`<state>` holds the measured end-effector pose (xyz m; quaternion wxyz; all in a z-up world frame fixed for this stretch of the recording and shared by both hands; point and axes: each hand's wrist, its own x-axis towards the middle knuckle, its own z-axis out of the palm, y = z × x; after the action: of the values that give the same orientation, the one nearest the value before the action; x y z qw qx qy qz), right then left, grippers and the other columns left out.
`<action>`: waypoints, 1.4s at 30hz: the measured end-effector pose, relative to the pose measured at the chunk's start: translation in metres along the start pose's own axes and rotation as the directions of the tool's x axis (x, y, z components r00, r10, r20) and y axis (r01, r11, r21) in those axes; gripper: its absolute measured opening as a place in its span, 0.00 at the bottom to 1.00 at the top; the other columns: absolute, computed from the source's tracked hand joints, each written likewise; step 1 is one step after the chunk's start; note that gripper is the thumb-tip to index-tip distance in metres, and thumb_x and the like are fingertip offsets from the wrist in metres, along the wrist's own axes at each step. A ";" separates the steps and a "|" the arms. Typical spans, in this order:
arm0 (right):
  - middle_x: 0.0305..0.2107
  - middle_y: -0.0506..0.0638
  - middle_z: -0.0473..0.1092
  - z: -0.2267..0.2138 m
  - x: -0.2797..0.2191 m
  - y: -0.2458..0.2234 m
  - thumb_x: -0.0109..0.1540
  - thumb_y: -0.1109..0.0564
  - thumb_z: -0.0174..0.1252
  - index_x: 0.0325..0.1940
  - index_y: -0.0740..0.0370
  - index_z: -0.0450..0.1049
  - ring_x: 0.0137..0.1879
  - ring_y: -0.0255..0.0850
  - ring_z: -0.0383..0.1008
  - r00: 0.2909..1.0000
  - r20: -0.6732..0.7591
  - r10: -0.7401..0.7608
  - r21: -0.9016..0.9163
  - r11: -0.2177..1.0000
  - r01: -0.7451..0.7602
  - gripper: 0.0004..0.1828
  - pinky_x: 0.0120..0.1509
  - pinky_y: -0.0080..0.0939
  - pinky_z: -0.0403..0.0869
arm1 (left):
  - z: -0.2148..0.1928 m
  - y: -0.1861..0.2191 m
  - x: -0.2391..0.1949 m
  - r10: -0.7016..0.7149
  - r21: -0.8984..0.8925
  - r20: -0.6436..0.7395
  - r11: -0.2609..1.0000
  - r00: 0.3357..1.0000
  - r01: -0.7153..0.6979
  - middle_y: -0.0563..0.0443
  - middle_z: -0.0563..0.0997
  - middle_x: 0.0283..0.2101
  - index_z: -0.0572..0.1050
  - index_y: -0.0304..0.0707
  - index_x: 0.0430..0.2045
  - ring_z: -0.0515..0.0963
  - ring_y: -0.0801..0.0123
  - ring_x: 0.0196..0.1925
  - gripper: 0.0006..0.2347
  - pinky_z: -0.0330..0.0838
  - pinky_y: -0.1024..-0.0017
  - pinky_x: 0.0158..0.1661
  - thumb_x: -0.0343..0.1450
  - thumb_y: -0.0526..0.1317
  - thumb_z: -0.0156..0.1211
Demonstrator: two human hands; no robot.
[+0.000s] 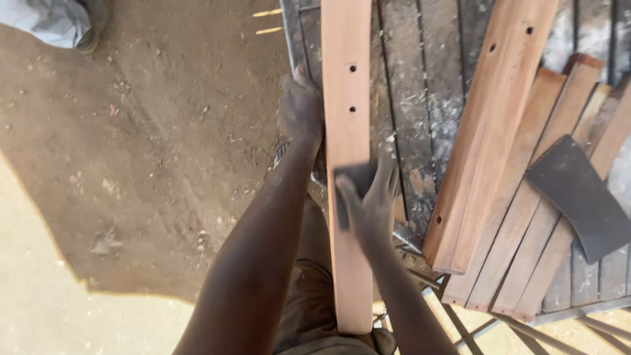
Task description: Sanding a curved wooden component using a sanding block
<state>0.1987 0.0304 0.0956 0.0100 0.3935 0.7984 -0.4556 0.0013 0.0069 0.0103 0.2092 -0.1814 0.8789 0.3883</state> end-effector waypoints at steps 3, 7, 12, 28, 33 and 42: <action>0.58 0.56 0.60 -0.010 -0.070 0.038 0.56 0.47 0.61 0.78 0.48 0.51 0.66 0.49 0.61 0.986 -0.003 0.167 0.055 0.985 -0.166 0.47 0.67 0.56 0.65 | 0.014 -0.017 0.003 0.071 -0.013 -0.074 0.997 0.995 -0.072 0.37 0.84 0.37 0.70 0.37 0.39 0.83 0.44 0.37 0.22 0.71 0.47 0.33 0.77 0.56 0.30; 0.66 0.57 0.58 -0.008 -0.092 0.087 0.57 0.47 0.62 0.76 0.57 0.51 0.73 0.50 0.57 0.987 0.007 0.158 0.056 0.986 -0.158 0.47 0.74 0.51 0.60 | 0.006 -0.007 0.001 0.102 -0.034 -0.125 0.994 0.987 -0.107 0.38 0.85 0.35 0.69 0.39 0.39 0.84 0.45 0.35 0.21 0.73 0.47 0.34 0.76 0.55 0.29; 0.68 0.69 0.51 -0.005 0.011 0.020 0.57 0.32 0.54 0.79 0.52 0.47 0.68 0.65 0.59 0.996 0.024 -0.082 -0.013 0.997 0.082 0.51 0.66 0.69 0.63 | 0.027 -0.028 0.017 0.119 -0.045 -0.107 0.991 0.987 -0.124 0.49 0.80 0.27 0.69 0.41 0.34 0.79 0.65 0.24 0.22 0.76 0.65 0.23 0.77 0.58 0.30; 0.62 0.73 0.57 0.003 0.043 0.015 0.62 0.35 0.60 0.77 0.55 0.53 0.62 0.79 0.65 0.905 -0.159 -0.395 -0.176 0.913 0.368 0.46 0.59 0.72 0.71 | 0.006 -0.010 0.009 0.024 0.032 0.000 0.999 1.000 -0.024 0.26 0.82 0.41 0.68 0.42 0.44 0.81 0.34 0.51 0.24 0.73 0.42 0.53 0.76 0.61 0.29; 0.63 0.50 0.62 -0.014 -0.145 0.109 0.52 0.40 0.65 0.76 0.41 0.54 0.66 0.49 0.69 0.947 -0.030 0.319 -0.051 0.946 -0.320 0.49 0.58 0.59 0.75 | 0.014 -0.018 0.015 0.113 -0.015 -0.106 0.993 0.988 -0.115 0.28 0.82 0.41 0.70 0.36 0.38 0.81 0.31 0.44 0.24 0.69 0.39 0.40 0.76 0.57 0.30; 0.57 0.64 0.59 -0.003 -0.020 0.029 0.58 0.31 0.52 0.73 0.54 0.54 0.57 0.63 0.68 0.995 -0.102 -0.010 -0.031 0.999 0.006 0.44 0.51 0.68 0.74 | 0.022 -0.062 -0.002 0.159 -0.292 0.127 0.949 0.979 -0.116 0.28 0.80 0.47 0.62 0.34 0.43 0.79 0.38 0.50 0.20 0.68 0.47 0.50 0.73 0.56 0.43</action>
<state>0.2316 0.0280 0.0837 -0.0268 0.4130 0.8064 -0.4224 0.0376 -0.0158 -0.0399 0.2186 -0.1180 0.8066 0.5364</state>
